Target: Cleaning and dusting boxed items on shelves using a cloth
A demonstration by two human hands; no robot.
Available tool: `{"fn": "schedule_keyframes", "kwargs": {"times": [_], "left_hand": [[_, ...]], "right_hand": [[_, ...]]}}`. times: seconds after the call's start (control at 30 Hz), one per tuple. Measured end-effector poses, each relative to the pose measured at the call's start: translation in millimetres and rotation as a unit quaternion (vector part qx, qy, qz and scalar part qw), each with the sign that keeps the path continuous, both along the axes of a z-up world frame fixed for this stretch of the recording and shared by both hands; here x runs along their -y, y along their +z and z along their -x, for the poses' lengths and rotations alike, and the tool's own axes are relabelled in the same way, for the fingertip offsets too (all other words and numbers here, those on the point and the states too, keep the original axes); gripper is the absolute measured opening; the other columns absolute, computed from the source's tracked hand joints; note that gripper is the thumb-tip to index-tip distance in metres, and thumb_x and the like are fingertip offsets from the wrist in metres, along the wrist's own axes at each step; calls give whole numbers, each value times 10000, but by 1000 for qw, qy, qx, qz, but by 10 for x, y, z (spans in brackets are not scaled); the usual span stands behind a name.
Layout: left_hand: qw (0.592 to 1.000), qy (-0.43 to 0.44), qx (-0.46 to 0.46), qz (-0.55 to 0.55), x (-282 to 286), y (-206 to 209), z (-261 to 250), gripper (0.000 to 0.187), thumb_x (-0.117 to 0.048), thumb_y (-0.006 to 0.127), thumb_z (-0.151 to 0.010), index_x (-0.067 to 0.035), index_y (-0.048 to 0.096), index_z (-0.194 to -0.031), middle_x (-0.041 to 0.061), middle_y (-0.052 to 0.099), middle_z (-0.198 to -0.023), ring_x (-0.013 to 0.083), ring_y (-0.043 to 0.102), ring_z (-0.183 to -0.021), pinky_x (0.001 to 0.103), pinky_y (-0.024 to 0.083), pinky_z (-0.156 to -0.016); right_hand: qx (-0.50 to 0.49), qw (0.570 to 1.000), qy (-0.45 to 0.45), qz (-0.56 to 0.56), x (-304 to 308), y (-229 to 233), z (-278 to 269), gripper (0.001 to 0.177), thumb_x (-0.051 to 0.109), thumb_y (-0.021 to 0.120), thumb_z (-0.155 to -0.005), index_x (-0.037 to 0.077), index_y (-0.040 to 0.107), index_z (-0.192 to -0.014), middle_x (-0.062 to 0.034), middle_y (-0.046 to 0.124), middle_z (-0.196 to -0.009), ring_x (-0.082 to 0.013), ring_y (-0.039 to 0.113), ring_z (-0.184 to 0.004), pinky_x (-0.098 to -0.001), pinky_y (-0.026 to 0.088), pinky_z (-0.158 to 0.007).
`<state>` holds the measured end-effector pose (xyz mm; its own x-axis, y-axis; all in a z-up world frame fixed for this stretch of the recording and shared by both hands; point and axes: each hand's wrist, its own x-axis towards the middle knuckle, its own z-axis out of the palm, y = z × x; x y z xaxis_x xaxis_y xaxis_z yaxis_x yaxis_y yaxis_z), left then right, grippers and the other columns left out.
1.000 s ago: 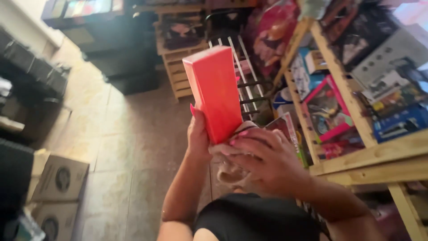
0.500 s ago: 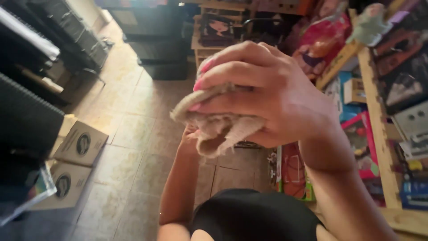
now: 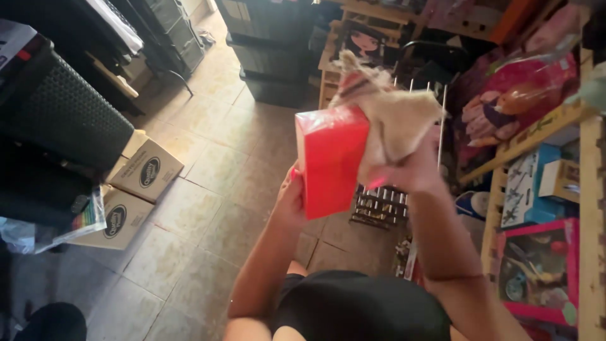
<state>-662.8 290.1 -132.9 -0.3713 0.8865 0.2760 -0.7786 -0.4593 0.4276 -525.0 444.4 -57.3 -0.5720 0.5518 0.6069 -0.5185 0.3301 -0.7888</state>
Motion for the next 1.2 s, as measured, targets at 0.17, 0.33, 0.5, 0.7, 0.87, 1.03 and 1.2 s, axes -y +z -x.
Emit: {"fn": "schedule_keyframes", "kwargs": {"times": [0.17, 0.33, 0.5, 0.7, 0.87, 1.03, 1.2], "left_hand": [[999, 9, -41, -14, -258, -706, 570, 621, -288, 704, -915, -56, 474, -1443, 316, 660, -1199, 388, 713, -1026, 522, 566, -888], [965, 172, -196, 18, -304, 208, 1066, 669, -283, 773, -869, -8, 520, -1424, 254, 693, -1043, 287, 699, -889, 436, 580, -806], [802, 362, -468, 81, -440, 379, 1594, 774, -336, 702, -948, -88, 326, -1578, 171, 600, -1325, 255, 623, -1129, 412, 536, -930], [848, 298, -372, 233, -697, 204, 2460, 685, -396, 548, -1018, -64, 316, -1571, 186, 394, -1576, 341, 416, -1417, 485, 333, -1178], [986, 63, 45, 146, -1117, -242, 3114, 452, -324, 598, -996, -82, 556, -1375, 237, 695, -1174, 369, 714, -1015, 601, 574, -874], [809, 317, -449, 208, -1348, -288, 3659, 875, -348, 753, -871, -146, 228, -1541, 204, 605, -1373, 363, 687, -1140, 484, 573, -848], [715, 333, -547, 280, -1864, 610, 3863, 502, -385, 482, -1028, -174, 423, -1480, 93, 573, -1453, 232, 601, -1259, 354, 479, -1023]], "right_hand": [[-25, 998, 54, 0, 125, 313, 633, 862, -29, 974, -430, -33, 600, -1206, -212, 641, -1197, -302, 638, -1073, -562, 529, -953], [-24, 996, 7, 85, -94, 302, 1249, 776, -7, 929, -523, 3, 600, -1226, -193, 659, -1143, -284, 659, -972, -487, 548, -826], [-17, 983, -42, 179, -303, 234, 1971, 690, 15, 883, -616, 40, 601, -1245, -173, 678, -1088, -266, 679, -870, -413, 567, -698], [-2, 940, -124, 317, -594, -169, 2753, 577, 45, 823, -740, 89, 603, -1271, -147, 702, -1016, -242, 707, -735, -313, 592, -529], [-56, 976, 9, 210, -1326, -1108, 3459, 691, -164, 816, -602, 34, 606, -1230, -112, 712, -1053, -293, 729, -923, -409, 616, -794], [4, 994, 50, -93, -1100, 342, 3825, 765, 274, 854, -621, 12, 559, -1276, -172, 534, -1262, -282, 559, -1219, -466, 501, -1031], [112, 976, -59, -176, -1501, 27, 4050, 714, 497, 783, -739, 86, 596, -1293, -96, 533, -1380, -234, 588, -1285, -378, 496, -1091]]}}
